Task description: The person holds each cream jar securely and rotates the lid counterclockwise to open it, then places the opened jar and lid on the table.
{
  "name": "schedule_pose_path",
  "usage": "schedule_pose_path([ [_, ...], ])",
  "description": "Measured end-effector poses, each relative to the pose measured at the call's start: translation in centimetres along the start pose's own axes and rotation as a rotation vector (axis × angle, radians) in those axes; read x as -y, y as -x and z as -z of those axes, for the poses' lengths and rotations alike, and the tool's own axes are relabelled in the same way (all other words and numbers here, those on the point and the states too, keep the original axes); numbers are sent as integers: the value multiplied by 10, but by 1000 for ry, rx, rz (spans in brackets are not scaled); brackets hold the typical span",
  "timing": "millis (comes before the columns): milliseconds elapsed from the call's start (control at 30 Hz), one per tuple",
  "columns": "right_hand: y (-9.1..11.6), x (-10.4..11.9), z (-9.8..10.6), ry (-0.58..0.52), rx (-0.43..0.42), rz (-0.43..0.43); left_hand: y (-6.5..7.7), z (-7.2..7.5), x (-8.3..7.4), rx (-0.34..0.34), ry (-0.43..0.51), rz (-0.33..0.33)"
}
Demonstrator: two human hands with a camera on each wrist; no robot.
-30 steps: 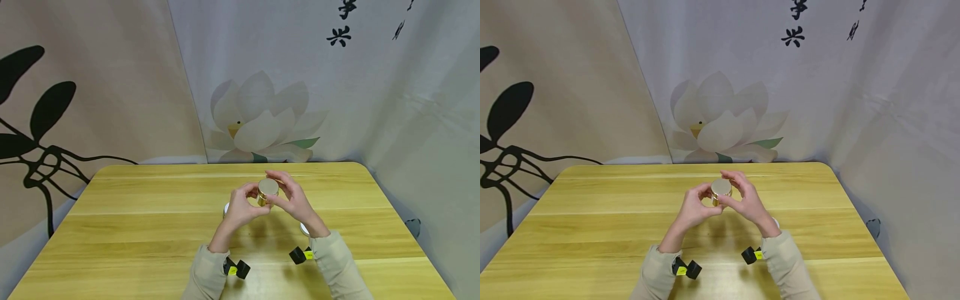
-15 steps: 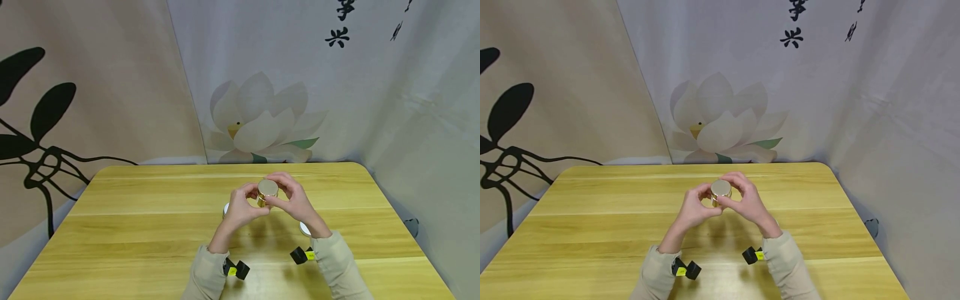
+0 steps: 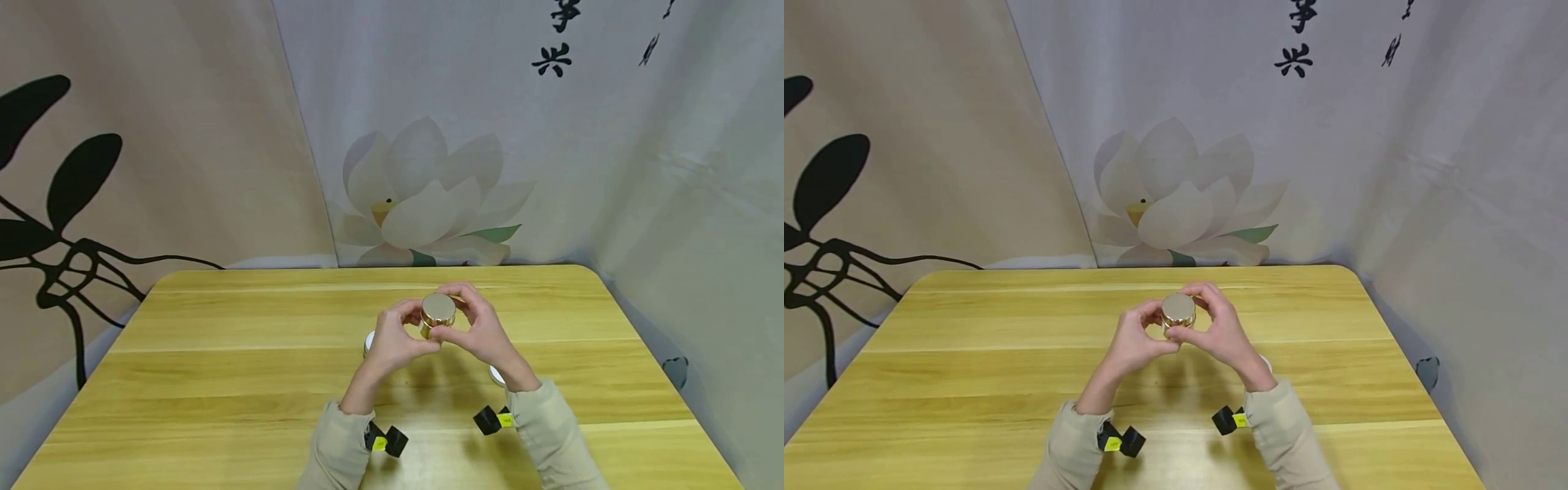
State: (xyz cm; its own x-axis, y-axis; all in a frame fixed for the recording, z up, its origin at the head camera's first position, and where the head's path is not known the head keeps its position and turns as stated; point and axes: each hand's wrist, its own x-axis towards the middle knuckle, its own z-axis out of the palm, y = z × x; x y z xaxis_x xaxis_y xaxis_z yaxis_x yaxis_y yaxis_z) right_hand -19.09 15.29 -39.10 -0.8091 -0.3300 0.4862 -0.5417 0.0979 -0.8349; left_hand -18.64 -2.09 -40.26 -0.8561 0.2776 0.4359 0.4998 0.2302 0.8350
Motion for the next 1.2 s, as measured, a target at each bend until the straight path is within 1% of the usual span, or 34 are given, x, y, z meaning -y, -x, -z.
schedule_pose_path([
  [167,-2,1,-2,3,4,14,0,0,0,1,-3,-6],
  [400,-2,-3,-1,8,99,86,0,0,1,5,-17,-37],
  [467,-1,-4,0,-13,104,79,0,0,1,2,-19,-36],
  [533,0,-4,0,-24,87,63,0,0,1,-1,-17,-28],
  [633,1,-3,-1,-24,38,35,0,0,1,-4,-14,-15],
  [767,1,-1,-2,-17,-7,25,-1,0,2,3,-11,-9],
  [933,1,1,-2,-17,-14,24,-1,0,3,9,-16,-15],
  [1033,1,2,-1,-29,-27,27,0,0,2,8,-15,-4],
  [1200,1,6,1,-46,-77,59,0,1,3,-1,2,13],
])
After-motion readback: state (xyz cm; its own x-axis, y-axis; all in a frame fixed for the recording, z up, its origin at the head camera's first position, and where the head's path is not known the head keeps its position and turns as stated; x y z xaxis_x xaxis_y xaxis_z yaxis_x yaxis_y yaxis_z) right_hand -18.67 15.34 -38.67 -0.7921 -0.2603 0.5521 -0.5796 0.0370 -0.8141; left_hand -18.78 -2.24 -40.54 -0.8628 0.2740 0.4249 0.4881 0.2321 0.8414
